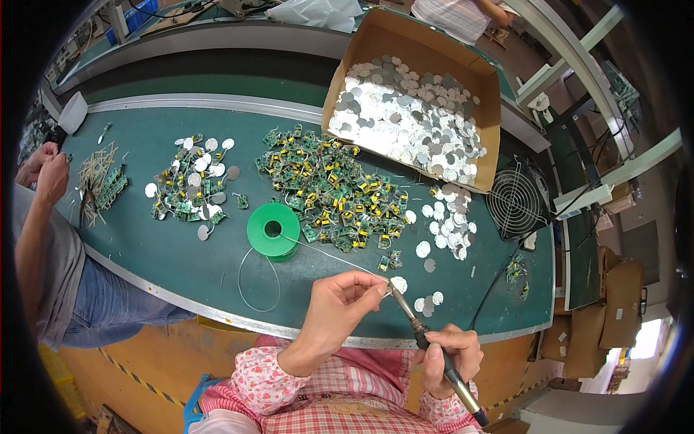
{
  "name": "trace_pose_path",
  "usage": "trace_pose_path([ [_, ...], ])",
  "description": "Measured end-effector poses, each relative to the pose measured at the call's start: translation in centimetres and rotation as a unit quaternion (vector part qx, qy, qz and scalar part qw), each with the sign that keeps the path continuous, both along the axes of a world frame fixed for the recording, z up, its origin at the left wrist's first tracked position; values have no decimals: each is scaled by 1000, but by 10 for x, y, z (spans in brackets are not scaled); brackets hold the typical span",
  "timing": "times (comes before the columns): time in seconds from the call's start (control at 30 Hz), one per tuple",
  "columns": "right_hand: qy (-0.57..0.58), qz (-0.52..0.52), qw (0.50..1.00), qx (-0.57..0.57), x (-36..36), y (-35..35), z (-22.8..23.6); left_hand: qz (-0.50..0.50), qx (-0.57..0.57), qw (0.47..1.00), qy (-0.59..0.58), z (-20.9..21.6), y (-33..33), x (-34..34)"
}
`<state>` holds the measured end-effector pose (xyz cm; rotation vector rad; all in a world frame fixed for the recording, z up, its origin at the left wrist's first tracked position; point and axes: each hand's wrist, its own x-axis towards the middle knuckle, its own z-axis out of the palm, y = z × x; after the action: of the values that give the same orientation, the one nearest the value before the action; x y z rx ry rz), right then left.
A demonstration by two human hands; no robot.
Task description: The person solders electrical components onto circuit boards using a soldering iron and solder wire, assembling them on an assembly line.
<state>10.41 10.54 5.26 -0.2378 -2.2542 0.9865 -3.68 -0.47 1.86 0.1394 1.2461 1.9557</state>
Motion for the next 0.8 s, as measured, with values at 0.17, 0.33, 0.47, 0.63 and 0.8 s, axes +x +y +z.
trace_pose_path([
  [0.17,15,10,1000,-15,1,-3,-9,-6,22,1000,-22,-4,-6,-1],
  [0.33,73,-88,976,-187,-4,-6,-3,-28,18,999,-18,2,-3,1],
  [0.47,14,-99,973,-207,-25,-8,-24,-61,6,998,-25,0,-5,12],
  [0.63,23,-86,957,-276,-23,-6,-24,-146,5,989,-23,3,-5,10],
  [0.8,2,-27,975,-222,-17,3,-18,-215,-21,976,14,0,-8,4],
])
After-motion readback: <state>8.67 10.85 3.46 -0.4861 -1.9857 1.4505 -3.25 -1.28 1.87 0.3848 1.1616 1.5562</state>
